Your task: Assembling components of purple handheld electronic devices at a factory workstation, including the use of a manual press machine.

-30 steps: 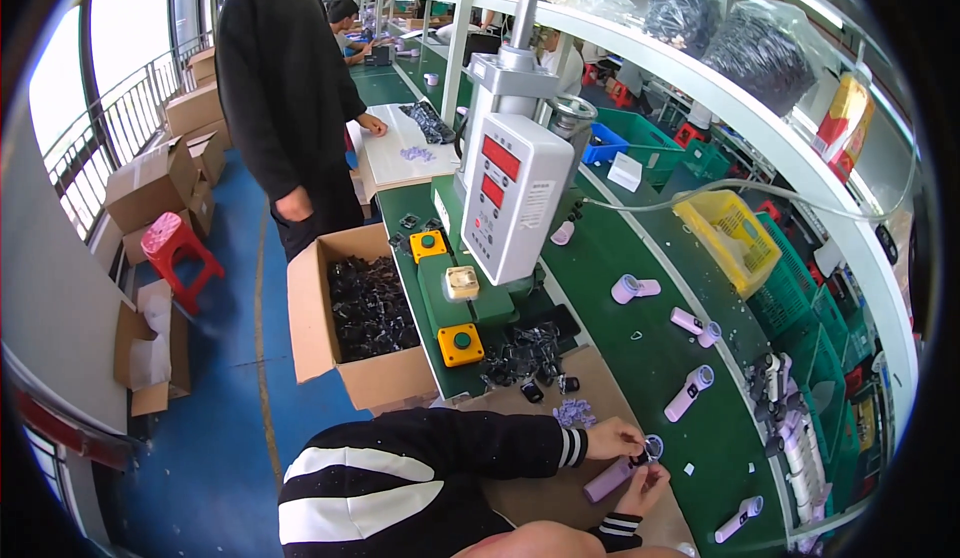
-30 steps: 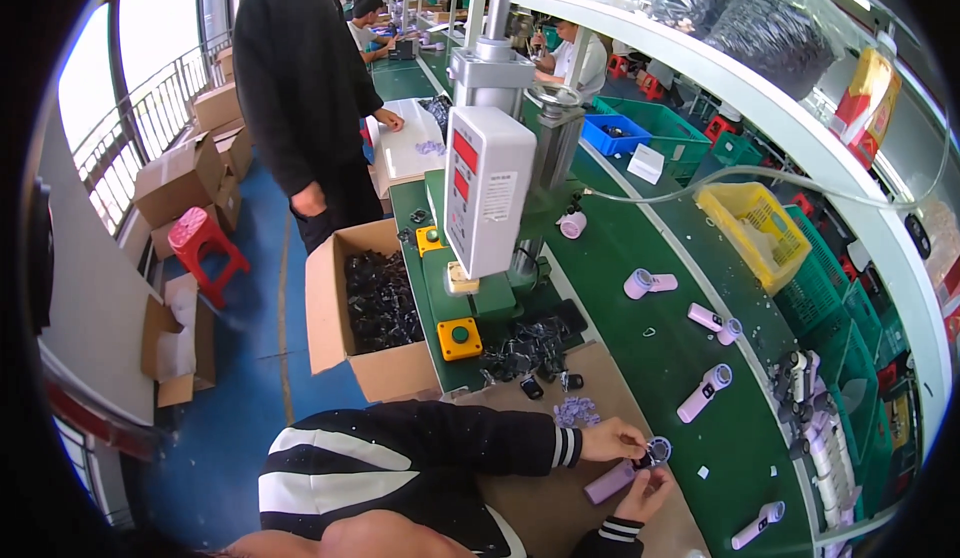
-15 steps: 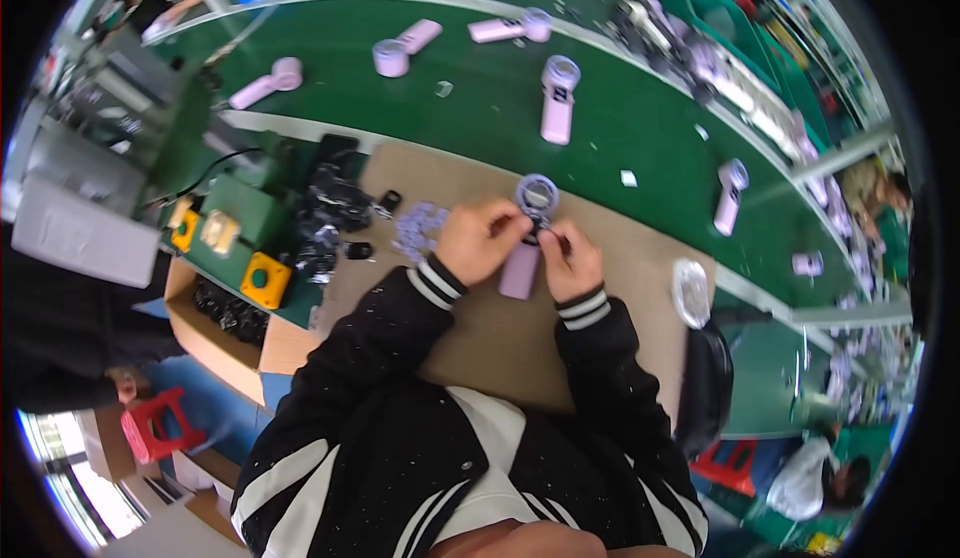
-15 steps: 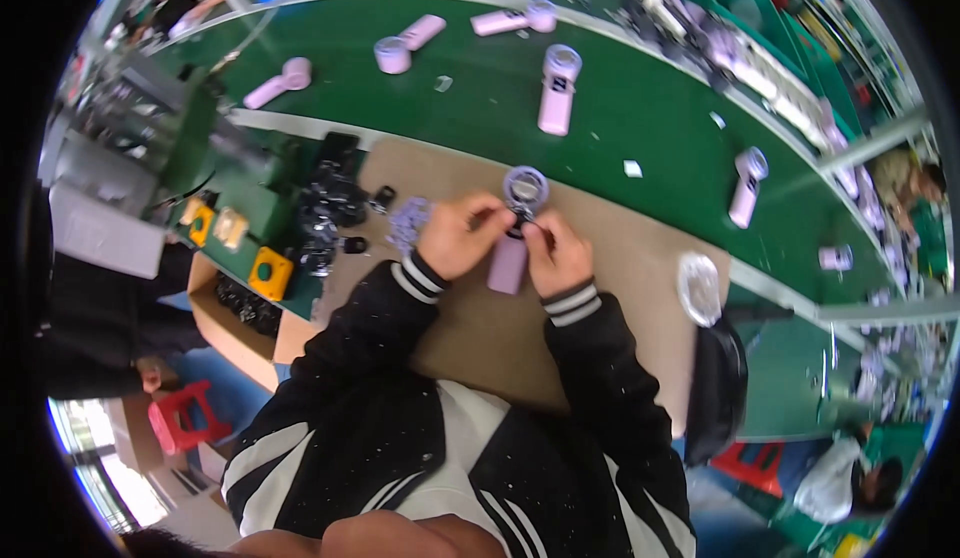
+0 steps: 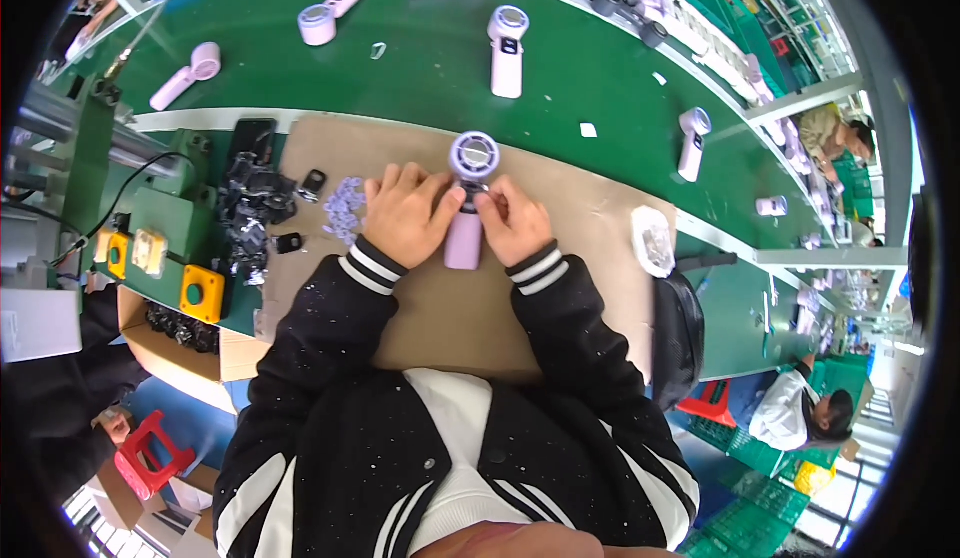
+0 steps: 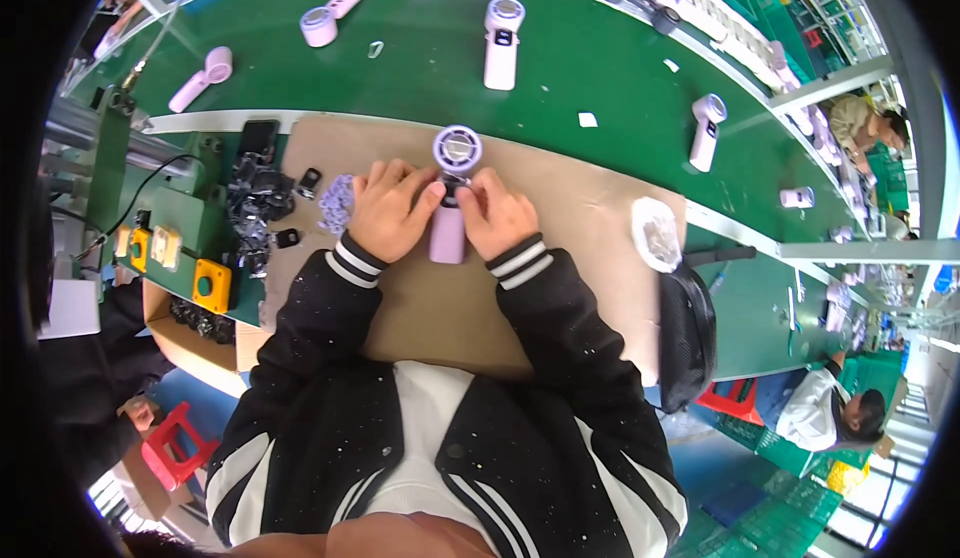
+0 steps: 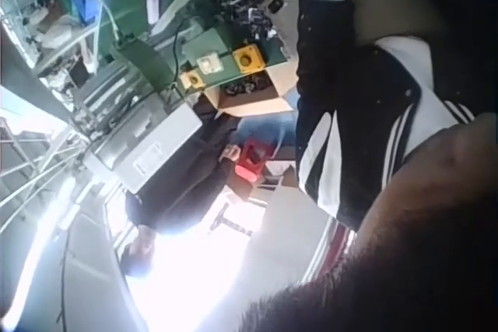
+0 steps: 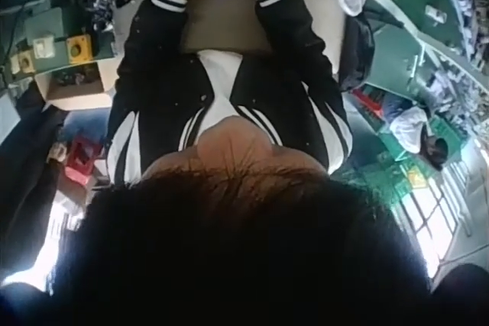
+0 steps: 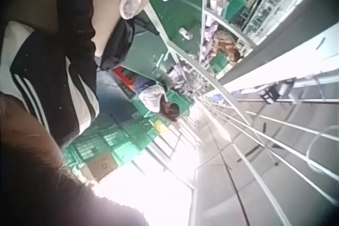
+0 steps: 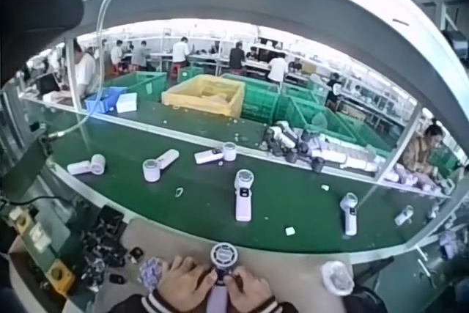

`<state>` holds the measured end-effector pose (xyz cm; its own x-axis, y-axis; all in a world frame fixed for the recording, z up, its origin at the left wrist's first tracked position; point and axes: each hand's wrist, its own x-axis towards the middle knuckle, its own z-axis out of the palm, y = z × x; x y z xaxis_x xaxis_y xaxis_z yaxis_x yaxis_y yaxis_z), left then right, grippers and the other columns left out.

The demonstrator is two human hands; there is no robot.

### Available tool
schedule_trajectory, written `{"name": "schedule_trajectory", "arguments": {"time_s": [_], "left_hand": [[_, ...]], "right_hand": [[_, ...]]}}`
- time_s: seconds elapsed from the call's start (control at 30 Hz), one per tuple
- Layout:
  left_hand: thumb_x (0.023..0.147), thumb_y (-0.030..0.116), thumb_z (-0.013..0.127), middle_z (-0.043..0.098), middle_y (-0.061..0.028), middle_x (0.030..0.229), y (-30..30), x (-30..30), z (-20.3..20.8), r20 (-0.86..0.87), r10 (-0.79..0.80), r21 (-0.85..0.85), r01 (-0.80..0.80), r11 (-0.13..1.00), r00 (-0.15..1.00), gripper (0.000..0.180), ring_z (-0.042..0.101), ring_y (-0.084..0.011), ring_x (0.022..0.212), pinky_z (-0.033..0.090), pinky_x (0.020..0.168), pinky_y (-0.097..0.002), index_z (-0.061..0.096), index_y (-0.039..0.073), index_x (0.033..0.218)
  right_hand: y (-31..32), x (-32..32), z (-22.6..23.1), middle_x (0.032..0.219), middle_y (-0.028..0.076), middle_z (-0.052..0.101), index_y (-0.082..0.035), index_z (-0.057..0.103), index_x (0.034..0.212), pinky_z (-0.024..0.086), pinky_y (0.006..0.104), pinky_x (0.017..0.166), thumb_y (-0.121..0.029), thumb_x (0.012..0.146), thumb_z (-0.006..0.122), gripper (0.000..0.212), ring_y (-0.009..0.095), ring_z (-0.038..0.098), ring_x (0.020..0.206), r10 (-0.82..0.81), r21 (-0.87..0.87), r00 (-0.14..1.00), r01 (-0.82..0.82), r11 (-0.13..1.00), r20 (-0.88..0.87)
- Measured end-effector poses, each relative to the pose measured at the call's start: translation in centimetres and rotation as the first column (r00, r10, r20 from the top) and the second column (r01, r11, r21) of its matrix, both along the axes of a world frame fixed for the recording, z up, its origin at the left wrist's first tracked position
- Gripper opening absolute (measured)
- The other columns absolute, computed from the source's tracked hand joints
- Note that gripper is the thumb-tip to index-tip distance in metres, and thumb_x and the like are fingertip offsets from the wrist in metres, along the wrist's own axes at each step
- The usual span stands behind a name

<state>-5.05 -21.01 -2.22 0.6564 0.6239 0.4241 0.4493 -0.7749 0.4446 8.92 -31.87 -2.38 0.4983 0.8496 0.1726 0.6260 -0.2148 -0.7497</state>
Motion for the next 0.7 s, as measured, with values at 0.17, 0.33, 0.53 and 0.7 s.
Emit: {"name": "schedule_trajectory", "arguments": {"time_s": [0.17, 0.33, 0.53, 0.7], "left_hand": [[0.096, 0.032, 0.052, 0.062, -0.0091, 0.096, -0.8, 0.0, -0.9, -0.067, -0.038, -0.061, 0.033, 0.998, 0.997, 0.029, 0.055, -0.0256, 0.082, 0.036, 0.076, -0.0385, 0.066, 0.009, 0.107], [0.096, 0.025, 0.053, 0.061, -0.0138, 0.101, -1.4, 0.3, -0.2, 0.085, -0.101, -0.378, 0.125, 0.917, 0.991, 0.031, 0.057, -0.0302, 0.082, 0.042, 0.076, -0.0406, 0.06, 0.005, 0.119], [0.093, 0.01, 0.055, 0.059, -0.0164, 0.101, -1.7, 0.3, 0.6, 0.346, -0.13, -0.399, 0.271, 0.876, 0.929, 0.042, 0.058, -0.0341, 0.079, 0.049, 0.073, -0.04, 0.049, 0.002, 0.134], [0.091, 0.005, 0.057, 0.058, -0.015, 0.1, -2.1, 0.9, 0.3, 0.388, -0.141, -0.322, 0.277, 0.906, 0.911, 0.046, 0.058, -0.0308, 0.079, 0.049, 0.072, -0.0375, 0.048, 0.0, 0.135]], "right_hand": [[-0.4, -0.3, -0.1, 0.072, 0.005, 0.06, -0.01, 0.054, 0.107, 0.048, 0.0345, 0.063, -0.008, 0.092, 0.058, 0.015, 0.022, 0.057, 0.062, -0.013, -0.076, 0.998, 0.017, 0.997, 0.057], [0.2, -0.4, -1.8, 0.091, 0.009, 0.063, -0.007, 0.052, 0.121, 0.05, 0.0334, 0.075, -0.005, 0.095, 0.054, 0.026, 0.022, 0.061, 0.077, 0.099, 0.152, 0.975, -0.069, 0.986, -0.197], [0.4, -0.5, -2.4, 0.112, 0.013, 0.061, -0.001, 0.047, 0.132, 0.048, 0.032, 0.086, -0.003, 0.098, 0.05, 0.034, 0.022, 0.06, 0.093, 0.225, 0.388, 0.899, -0.068, 0.919, -0.376], [-0.7, 0.0, -1.4, 0.112, 0.013, 0.061, -0.001, 0.047, 0.135, 0.048, 0.0319, 0.086, -0.007, 0.1, 0.049, 0.035, 0.022, 0.059, 0.092, 0.194, 0.333, 0.934, -0.089, 0.939, -0.299]]}}
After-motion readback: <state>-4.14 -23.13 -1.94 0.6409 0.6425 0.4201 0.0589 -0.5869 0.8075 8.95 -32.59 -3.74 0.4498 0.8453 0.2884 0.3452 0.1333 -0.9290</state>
